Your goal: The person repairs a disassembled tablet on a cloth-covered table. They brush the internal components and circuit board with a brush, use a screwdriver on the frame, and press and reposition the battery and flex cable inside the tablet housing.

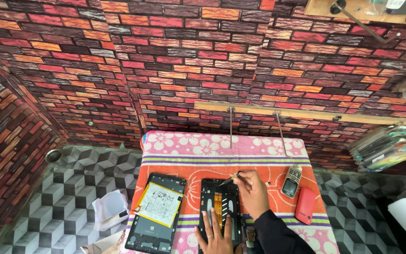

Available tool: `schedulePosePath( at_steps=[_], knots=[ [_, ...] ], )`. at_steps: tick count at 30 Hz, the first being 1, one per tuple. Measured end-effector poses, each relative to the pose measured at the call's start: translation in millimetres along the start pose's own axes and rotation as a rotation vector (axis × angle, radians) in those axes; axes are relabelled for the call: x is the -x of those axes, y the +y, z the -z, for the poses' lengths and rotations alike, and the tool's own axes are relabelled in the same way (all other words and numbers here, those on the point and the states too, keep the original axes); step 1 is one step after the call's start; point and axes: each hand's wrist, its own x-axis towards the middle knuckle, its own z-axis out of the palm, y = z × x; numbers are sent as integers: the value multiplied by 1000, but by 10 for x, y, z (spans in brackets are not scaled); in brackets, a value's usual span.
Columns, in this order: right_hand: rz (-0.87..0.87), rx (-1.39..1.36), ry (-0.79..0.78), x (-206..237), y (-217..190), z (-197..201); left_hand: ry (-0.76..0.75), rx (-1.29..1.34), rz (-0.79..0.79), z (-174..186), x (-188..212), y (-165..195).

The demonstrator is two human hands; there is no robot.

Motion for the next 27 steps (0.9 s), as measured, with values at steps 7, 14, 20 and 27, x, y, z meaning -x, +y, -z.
schedulePosePath(
  at_steps=[7,14,20,27],
  knots=[
    [-25,91,20,27,73,18,4,3,2,43,3,19],
    [37,105,-2,55,3,-23,106,13,-20,18,9,33],
    [126,22,-37,93,-36,-128,130,13,-38,13,17,24],
    [58,16,-101,166,-50,-197,48,11,-13,23,26,25]
  ],
)
